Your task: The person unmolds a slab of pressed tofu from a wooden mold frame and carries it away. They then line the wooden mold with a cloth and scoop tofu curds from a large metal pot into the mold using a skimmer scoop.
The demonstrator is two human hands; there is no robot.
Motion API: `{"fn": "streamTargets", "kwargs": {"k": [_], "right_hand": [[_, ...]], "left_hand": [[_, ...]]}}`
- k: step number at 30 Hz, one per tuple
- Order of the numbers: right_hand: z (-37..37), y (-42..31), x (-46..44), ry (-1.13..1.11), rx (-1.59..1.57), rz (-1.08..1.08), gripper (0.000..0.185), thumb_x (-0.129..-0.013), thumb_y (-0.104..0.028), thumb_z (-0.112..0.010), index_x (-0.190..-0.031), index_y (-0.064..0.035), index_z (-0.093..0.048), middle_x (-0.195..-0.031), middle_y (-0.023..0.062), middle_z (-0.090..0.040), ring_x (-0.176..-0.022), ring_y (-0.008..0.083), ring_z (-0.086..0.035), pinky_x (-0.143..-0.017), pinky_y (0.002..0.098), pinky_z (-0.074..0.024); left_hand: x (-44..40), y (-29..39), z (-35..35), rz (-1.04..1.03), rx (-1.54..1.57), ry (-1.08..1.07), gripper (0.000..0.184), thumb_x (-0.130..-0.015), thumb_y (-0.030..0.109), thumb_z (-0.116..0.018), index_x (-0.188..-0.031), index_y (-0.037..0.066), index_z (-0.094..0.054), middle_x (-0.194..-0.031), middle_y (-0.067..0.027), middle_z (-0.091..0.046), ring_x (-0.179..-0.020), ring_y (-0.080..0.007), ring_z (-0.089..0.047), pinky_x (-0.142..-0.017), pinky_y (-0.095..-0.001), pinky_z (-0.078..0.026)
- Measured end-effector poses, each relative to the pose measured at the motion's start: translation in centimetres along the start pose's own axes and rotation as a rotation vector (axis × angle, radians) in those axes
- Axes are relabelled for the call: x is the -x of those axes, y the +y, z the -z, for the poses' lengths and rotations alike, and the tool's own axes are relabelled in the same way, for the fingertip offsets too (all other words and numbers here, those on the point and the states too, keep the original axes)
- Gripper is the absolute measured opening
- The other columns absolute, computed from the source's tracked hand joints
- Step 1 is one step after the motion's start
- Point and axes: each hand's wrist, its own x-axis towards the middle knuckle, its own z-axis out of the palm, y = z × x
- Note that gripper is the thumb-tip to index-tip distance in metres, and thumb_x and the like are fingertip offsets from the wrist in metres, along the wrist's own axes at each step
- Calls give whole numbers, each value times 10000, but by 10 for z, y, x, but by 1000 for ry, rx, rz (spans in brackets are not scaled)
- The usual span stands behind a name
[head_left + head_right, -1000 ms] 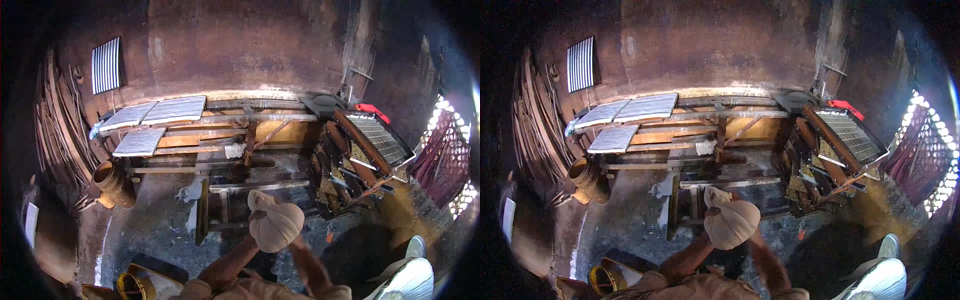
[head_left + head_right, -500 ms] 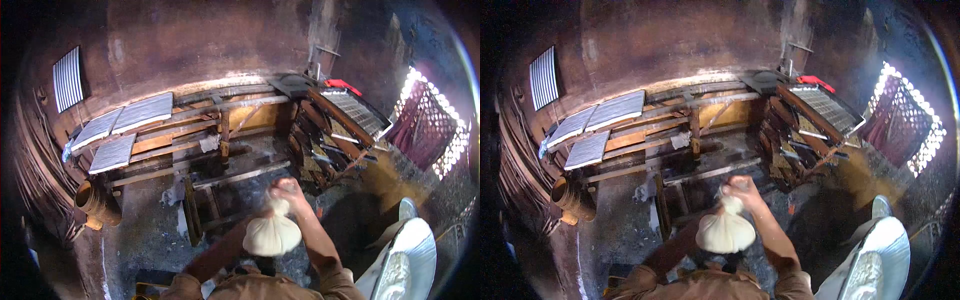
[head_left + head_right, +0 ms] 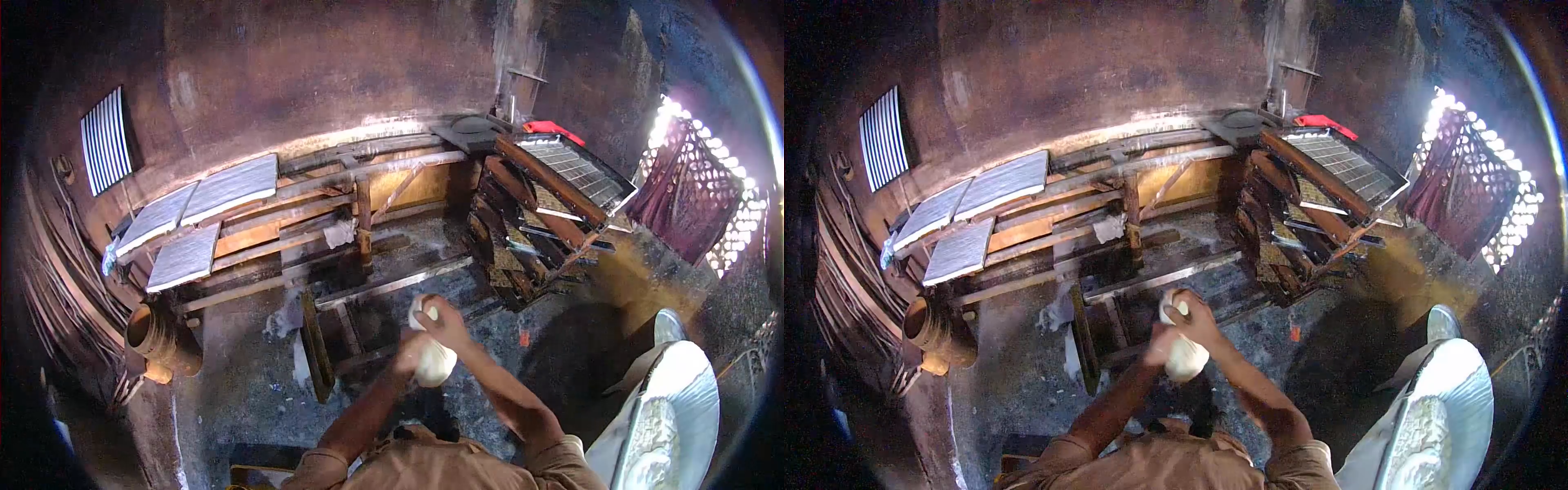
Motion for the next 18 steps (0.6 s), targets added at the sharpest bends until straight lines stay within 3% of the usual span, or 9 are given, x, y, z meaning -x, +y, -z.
{"fn": "streamTargets", "kwargs": {"k": [1,5,6,7,11,13,15,16,18], "right_hand": [[4,15,6,-95,-148,38,310,-824,-306,-575,-1030,-81,-526,-1136,154,-507,-1073,283,-494,-860,326,-400],[29,-10,21,-165,-253,72,550,-740,-414,-656,-1186,-145,-478,-1206,159,-462,-1163,303,-405,-955,379,-322],[28,-28,23,-98,-38,248,644,-720,-435,-665,-1233,-126,-428,-1245,173,-415,-1186,307,-376,-972,394,-294],[26,-37,23,-26,180,423,738,-700,-456,-673,-1279,-107,-378,-1284,188,-368,-1209,311,-348,-990,409,-266],[16,-36,7,232,337,511,824,-667,-416,-709,-1286,-26,-331,-1333,191,-280,-1213,266,-342,-962,372,-311],[5,-18,2,463,-145,97,563,-740,-310,-647,-1166,-5,-439,-1148,152,-456,-1081,202,-444,-880,320,-373],[8,-26,-11,599,-526,-298,314,-821,-270,-530,-1009,-18,-546,-886,91,-596,-863,185,-564,-773,306,-447],[4,-22,-16,600,-531,-301,314,-821,-270,-530,-1009,-18,-546,-886,91,-596,-863,185,-564,-773,306,-447],[-10,1,-27,473,-1562,-495,329,-837,-299,-480,-1007,-26,-548,-887,85,-593,-835,216,-573,-763,334,-465]], "left_hand": [[23,50,-18,-311,-102,-28,466,-796,350,-563,-1105,12,-475,-1047,-114,-538,-964,-212,-545,-807,-325,-455],[23,128,-17,-133,669,-129,436,-843,357,-462,-1120,19,-457,-1043,-143,-543,-965,-248,-545,-837,-368,-447],[21,136,-20,-73,855,-166,441,-845,365,-452,-1123,23,-454,-1028,-139,-548,-954,-255,-548,-838,-372,-448],[13,122,-23,-260,983,-264,371,-894,289,-416,-1173,45,-424,-1076,-103,-517,-964,-222,-534,-850,-366,-453],[9,120,-47,-441,561,-77,421,-867,286,-468,-1196,34,-395,-1145,-114,-487,-1019,-223,-509,-876,-358,-431],[0,122,-56,-484,157,120,480,-845,259,-519,-1231,27,-353,-1202,-124,-457,-1071,-217,-478,-910,-353,-403],[-7,127,-60,-525,625,-60,580,-815,167,-582,-1287,22,-279,-1257,-125,-415,-1164,-195,-399,-991,-337,-314],[-5,130,-56,-564,353,92,649,-766,160,-642,-1284,13,-280,-1266,-125,-408,-1165,-215,-400,-1000,-360,-300],[-13,124,-42,-712,-151,220,713,-706,252,-681,-1266,15,-308,-1238,-126,-426,-1138,-232,-419,-973,-380,-317]]}}
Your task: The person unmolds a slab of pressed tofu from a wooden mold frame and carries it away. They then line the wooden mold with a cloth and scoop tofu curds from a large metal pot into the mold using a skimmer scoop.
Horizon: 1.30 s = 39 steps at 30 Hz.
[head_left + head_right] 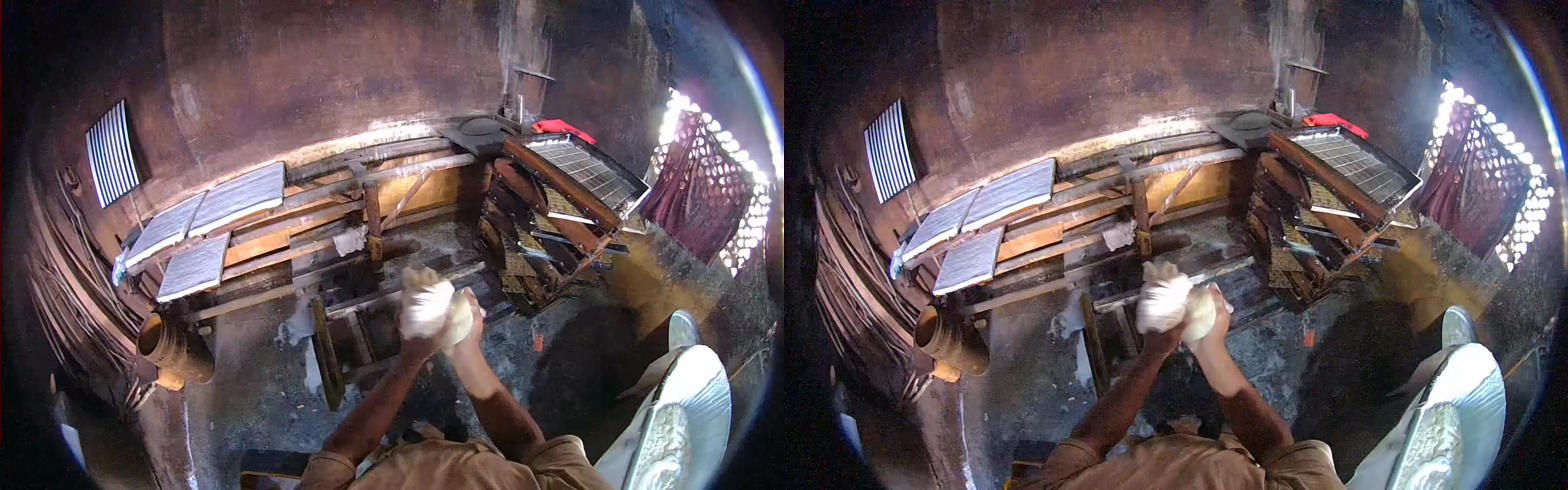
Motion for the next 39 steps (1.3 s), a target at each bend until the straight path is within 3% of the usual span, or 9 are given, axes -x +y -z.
{"fn": "streamTargets", "kwargs": {"k": [4,7,11,18,21,23,29,33,39], "right_hand": [[58,30,-29,-131,1615,974,318,-842,-249,-436,-1054,-26,-514,-1012,95,-559,-922,235,-544,-790,359,-455],[68,18,-8,-586,1090,146,296,-845,-236,-451,-1040,-25,-521,-1012,93,-559,-913,222,-548,-779,355,-457],[69,14,-14,-823,1130,-149,266,-849,-219,-472,-1021,-25,-531,-1012,91,-559,-900,204,-553,-766,349,-459],[109,36,-48,-514,856,132,215,-856,-189,-507,-988,-24,-547,-1011,86,-558,-878,174,-562,-742,340,-463],[157,20,-57,-249,671,102,204,-830,-170,-559,-913,15,-585,-980,86,-578,-907,186,-550,-781,338,-438],[185,-6,-63,-370,524,183,209,-832,-162,-556,-940,15,-584,-1045,92,-564,-963,199,-533,-816,345,-426],[173,-223,-7,46,845,467,308,-773,-226,-516,-1037,-76,-565,-1131,72,-539,-1048,214,-487,-909,355,-350],[217,-314,22,373,682,563,230,-805,-192,-505,-984,-56,-555,-1003,86,-585,-840,175,-568,-733,301,-425],[296,-347,87,652,581,644,235,-835,-221,-569,-953,-19,-543,-786,118,-620,-599,210,-607,-528,320,-496]], "left_hand": [[12,-61,46,163,-213,-243,789,-581,390,-733,-1199,24,-405,-1146,-126,-484,-1052,-286,-472,-909,-433,-338],[-9,31,52,-506,-723,-445,718,-541,392,-745,-1108,37,-486,-1086,-126,-515,-977,-314,-499,-860,-447,-349],[-23,42,54,-309,-328,-746,453,-737,326,-615,-1079,48,-512,-1067,-117,-532,-984,-272,-504,-871,-418,-375],[73,-142,73,503,-194,-126,571,-783,344,-616,-1220,39,-411,-1178,-132,-469,-1059,-279,-485,-918,-422,-390],[54,-37,-8,157,-159,-209,512,-799,329,-590,-1167,14,-420,-1102,-137,-504,-1036,-284,-490,-872,-415,-401],[62,-48,-44,958,1393,210,560,-746,312,-658,-1160,17,-421,-1096,-138,-506,-1006,-299,-502,-866,-414,-405],[24,-77,-170,191,-23,-499,523,-748,217,-633,-1208,101,-412,-1199,-133,-453,-1081,-296,-467,-847,-460,-424],[-128,-32,-312,859,1304,-463,596,-842,512,-400,-1285,116,-356,-1277,-120,-415,-1150,-314,-426,-921,-568,-337],[-253,-40,-464,687,733,-295,646,-723,392,-600,-1262,124,-364,-1346,-141,-258,-1235,-298,-284,-929,-570,-301]]}}
